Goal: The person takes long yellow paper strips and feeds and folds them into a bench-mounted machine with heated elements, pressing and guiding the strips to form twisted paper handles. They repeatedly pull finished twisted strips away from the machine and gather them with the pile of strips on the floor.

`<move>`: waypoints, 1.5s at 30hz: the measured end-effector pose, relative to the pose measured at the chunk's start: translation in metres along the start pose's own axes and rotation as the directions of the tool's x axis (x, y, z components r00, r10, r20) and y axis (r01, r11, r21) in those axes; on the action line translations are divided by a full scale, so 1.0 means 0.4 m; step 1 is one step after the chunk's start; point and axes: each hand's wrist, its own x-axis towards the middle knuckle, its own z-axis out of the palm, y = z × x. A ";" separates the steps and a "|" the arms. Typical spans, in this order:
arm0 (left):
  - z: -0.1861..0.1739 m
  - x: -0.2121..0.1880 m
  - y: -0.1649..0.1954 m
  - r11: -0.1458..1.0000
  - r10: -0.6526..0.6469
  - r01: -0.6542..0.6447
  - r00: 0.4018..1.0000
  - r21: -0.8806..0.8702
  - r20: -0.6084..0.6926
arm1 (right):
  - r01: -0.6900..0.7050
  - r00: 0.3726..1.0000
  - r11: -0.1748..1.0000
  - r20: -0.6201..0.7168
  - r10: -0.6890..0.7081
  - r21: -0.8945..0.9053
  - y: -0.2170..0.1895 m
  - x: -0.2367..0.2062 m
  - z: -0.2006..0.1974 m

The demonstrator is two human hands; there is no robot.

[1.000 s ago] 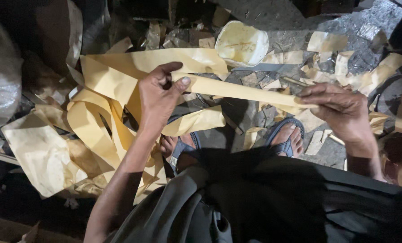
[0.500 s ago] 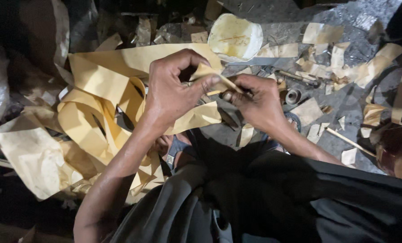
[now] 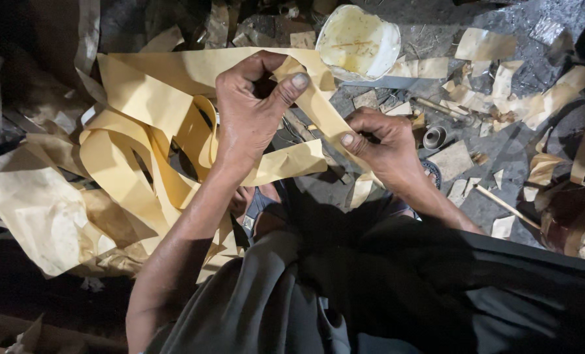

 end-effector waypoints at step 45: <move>0.116 -0.012 -0.013 0.996 -0.087 0.088 0.995 -0.003 0.054 | 0.085 0.925 0.496 -0.117 -0.362 -0.864 -0.013 0.191 -0.113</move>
